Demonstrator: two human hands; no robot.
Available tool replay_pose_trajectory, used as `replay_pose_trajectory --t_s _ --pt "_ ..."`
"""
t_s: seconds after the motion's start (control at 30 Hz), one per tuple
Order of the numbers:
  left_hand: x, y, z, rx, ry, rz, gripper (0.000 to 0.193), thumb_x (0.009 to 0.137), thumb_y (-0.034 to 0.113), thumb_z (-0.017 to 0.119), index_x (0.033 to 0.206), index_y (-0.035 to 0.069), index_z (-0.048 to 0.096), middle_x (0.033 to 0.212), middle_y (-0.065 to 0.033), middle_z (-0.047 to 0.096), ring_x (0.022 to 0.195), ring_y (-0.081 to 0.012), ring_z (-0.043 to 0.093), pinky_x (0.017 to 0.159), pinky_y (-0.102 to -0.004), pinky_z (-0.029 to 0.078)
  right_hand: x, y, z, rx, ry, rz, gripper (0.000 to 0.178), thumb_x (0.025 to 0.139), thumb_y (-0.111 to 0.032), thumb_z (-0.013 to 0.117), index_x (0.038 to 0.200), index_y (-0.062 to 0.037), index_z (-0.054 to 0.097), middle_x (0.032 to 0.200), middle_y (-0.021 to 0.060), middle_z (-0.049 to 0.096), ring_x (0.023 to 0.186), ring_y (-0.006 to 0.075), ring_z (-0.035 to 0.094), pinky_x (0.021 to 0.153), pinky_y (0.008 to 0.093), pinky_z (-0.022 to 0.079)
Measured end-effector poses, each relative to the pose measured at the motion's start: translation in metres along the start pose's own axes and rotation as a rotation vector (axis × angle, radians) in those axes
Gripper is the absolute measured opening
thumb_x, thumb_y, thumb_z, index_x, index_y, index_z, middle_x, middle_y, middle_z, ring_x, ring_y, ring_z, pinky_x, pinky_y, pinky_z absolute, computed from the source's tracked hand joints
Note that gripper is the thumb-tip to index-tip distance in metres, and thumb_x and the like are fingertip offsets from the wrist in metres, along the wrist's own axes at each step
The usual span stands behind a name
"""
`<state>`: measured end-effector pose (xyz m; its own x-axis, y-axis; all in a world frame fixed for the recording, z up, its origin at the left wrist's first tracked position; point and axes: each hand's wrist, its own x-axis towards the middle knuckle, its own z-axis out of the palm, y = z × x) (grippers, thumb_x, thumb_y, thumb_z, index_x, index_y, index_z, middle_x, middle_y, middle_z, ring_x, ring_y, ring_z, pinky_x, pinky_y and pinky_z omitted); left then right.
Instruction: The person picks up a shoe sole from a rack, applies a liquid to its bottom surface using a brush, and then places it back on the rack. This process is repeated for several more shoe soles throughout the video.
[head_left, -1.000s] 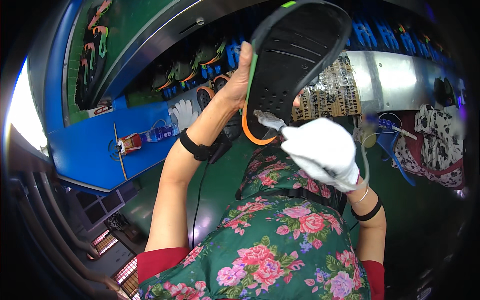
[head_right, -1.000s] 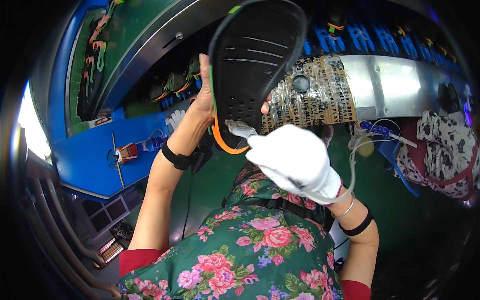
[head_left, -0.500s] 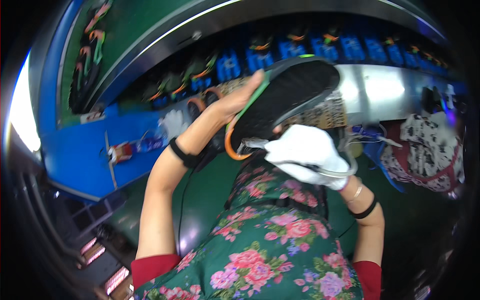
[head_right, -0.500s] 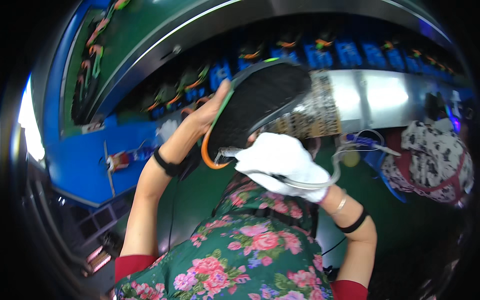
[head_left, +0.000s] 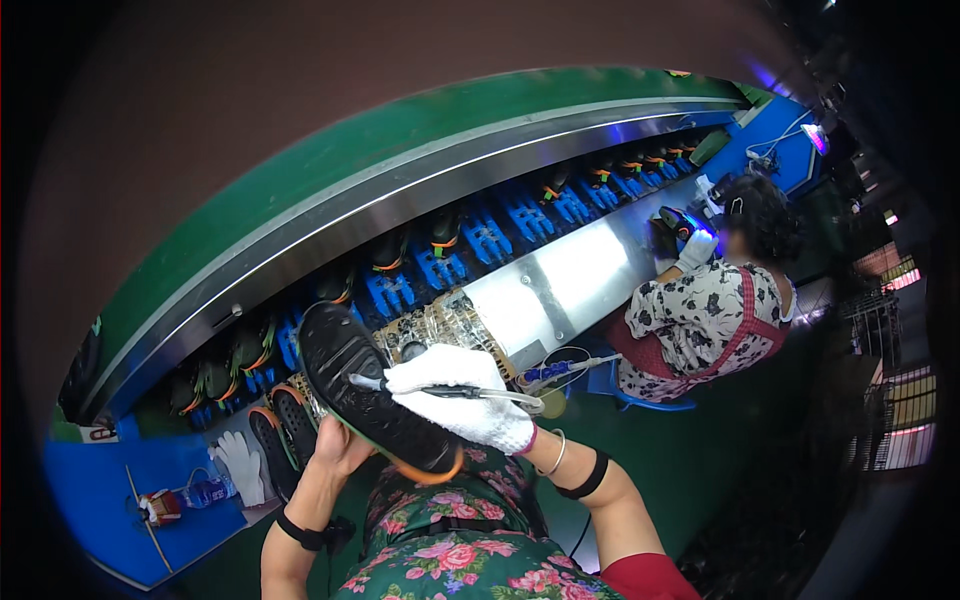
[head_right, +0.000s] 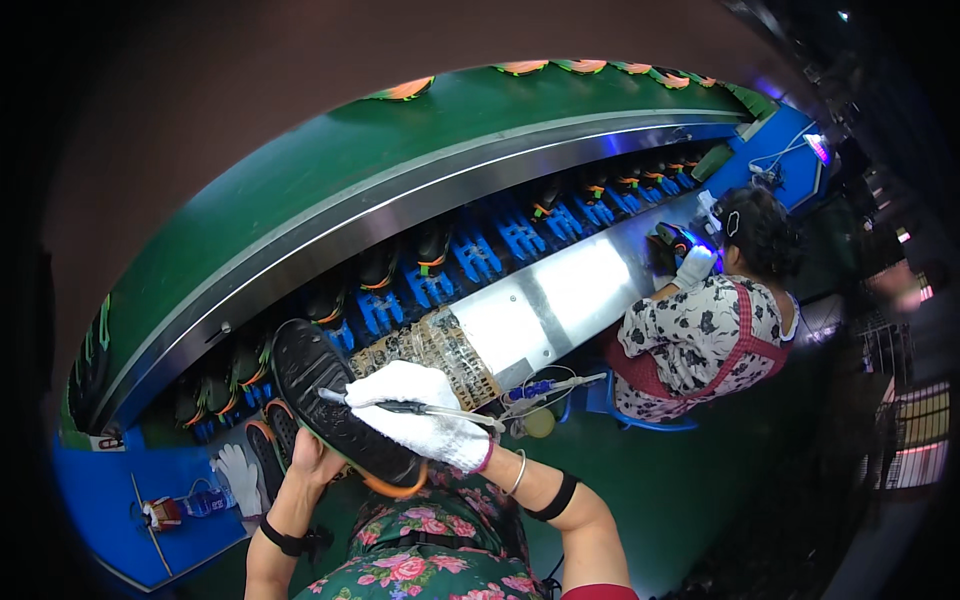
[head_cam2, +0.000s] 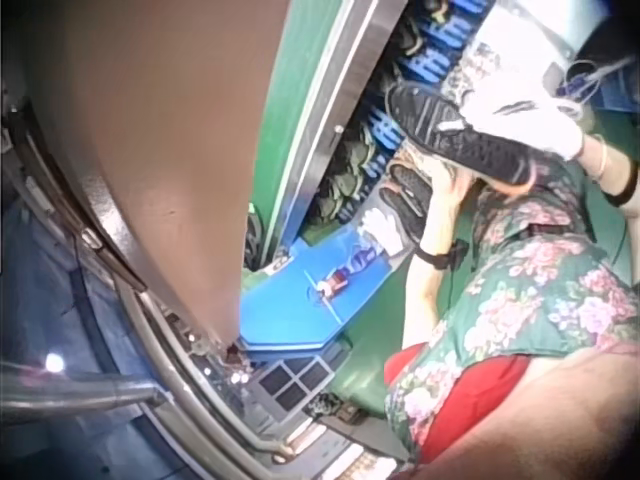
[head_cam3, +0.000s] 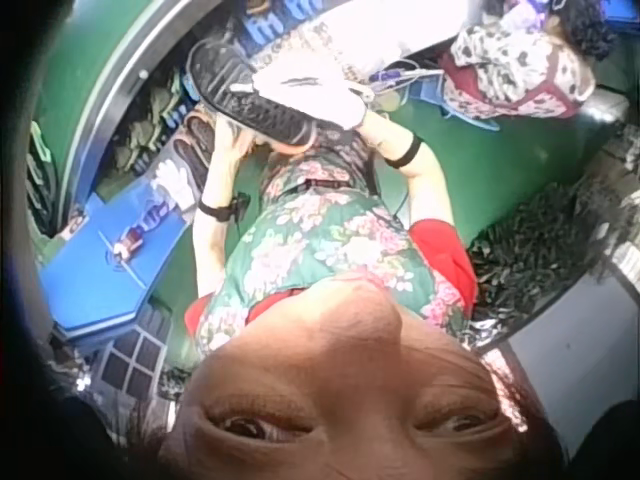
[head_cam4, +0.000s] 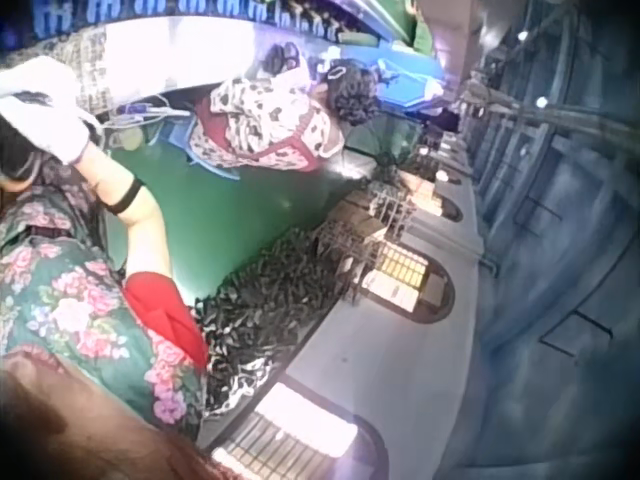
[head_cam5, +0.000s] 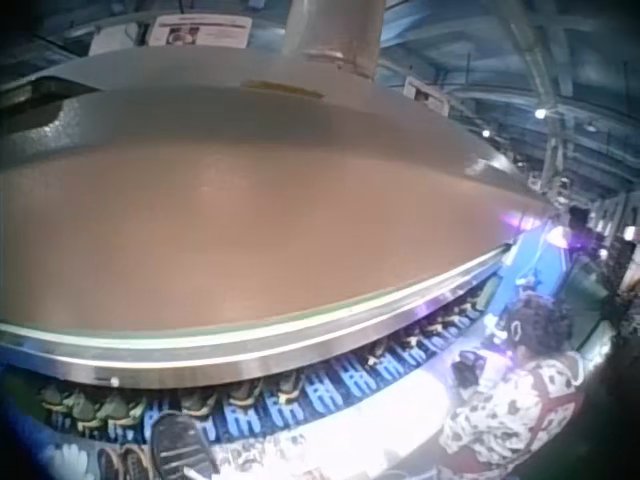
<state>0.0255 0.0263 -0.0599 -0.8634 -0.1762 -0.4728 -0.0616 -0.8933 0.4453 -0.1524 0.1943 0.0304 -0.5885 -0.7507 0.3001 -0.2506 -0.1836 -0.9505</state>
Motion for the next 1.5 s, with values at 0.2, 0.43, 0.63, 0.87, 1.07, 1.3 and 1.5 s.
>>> replay_pose_trajectory --t_s 0.2,0.43,0.63,0.87,1.07,1.3,1.5 --pt "-0.012 0.006 0.004 0.090 -0.045 -0.152 0.055 0.103 0.034 0.058 0.146 0.000 0.050 0.148 -0.0212 0.054 0.134 -0.0405 0.055 0.108 -0.0577 0.051 -0.004 -0.019 -0.004 -0.204 -0.121 -0.249 0.022 0.080 -0.005 0.079 0.102 -0.0083 0.077 0.099 0.0091 0.076 0.088 0.0277 0.071 0.079 0.0392 0.057" --pt "-0.018 0.004 0.012 -0.878 -0.325 -0.046 0.084 0.098 0.064 0.049 0.143 -0.007 0.047 0.136 -0.0237 0.061 0.113 -0.0353 0.066 0.094 -0.0507 0.059 -0.013 -0.044 0.005 -0.301 0.119 -0.333 0.030 0.076 0.000 0.084 0.105 -0.0022 0.077 0.097 0.0119 0.077 0.076 0.0246 0.071 0.067 0.0341 0.056" --pt "-0.014 -0.017 0.017 -0.265 -0.104 0.082 0.087 0.093 0.063 0.052 0.157 0.006 0.038 0.153 -0.0199 0.050 0.136 -0.0355 0.055 0.116 -0.0519 0.044 0.000 -0.042 0.006 -0.433 0.069 -0.366 0.030 0.075 -0.001 0.084 0.104 -0.0062 0.079 0.100 0.0113 0.078 0.082 0.0248 0.073 0.071 0.0350 0.057" --pt "-0.018 -0.029 0.036 -0.312 -0.142 -0.026 0.081 0.099 0.070 0.045 0.155 0.011 0.044 0.150 -0.0159 0.054 0.133 -0.0312 0.059 0.113 -0.0492 0.048 0.019 -0.048 0.018 -0.541 0.104 -0.441 0.035 0.077 0.000 0.080 0.111 -0.0056 0.078 0.109 0.0133 0.077 0.090 0.0277 0.073 0.078 0.0364 0.057" --pt "-0.020 -0.035 0.028 -0.534 -0.431 -0.040 0.075 0.103 0.064 0.043 0.154 0.008 0.043 0.147 -0.0172 0.057 0.132 -0.0315 0.059 0.114 -0.0501 0.046 0.006 -0.056 0.038 -0.485 0.006 -0.402 0.028 0.074 0.002 0.082 0.101 -0.0073 0.079 0.103 0.0137 0.078 0.087 0.0261 0.074 0.076 0.0341 0.057" --pt "-0.024 -0.040 0.002 -0.347 -0.259 0.005 0.069 0.105 0.060 0.043 0.153 0.011 0.044 0.145 -0.0147 0.058 0.131 -0.0302 0.060 0.113 -0.0499 0.048 -0.011 -0.051 0.040 -0.507 0.061 -0.411 0.029 0.076 0.003 0.080 0.104 -0.0040 0.078 0.107 0.0145 0.077 0.086 0.0269 0.072 0.077 0.0344 0.056" --pt "-0.025 -0.032 -0.004 -0.418 -0.376 0.021 0.079 0.103 0.067 0.039 0.156 0.008 0.040 0.152 -0.0160 0.052 0.137 -0.0317 0.055 0.117 -0.0495 0.043 -0.023 -0.041 0.048 -0.267 0.165 -0.272 0.020 0.077 0.003 0.081 0.095 -0.0039 0.078 0.096 0.0142 0.077 0.080 0.0241 0.071 0.073 0.0346 0.057"
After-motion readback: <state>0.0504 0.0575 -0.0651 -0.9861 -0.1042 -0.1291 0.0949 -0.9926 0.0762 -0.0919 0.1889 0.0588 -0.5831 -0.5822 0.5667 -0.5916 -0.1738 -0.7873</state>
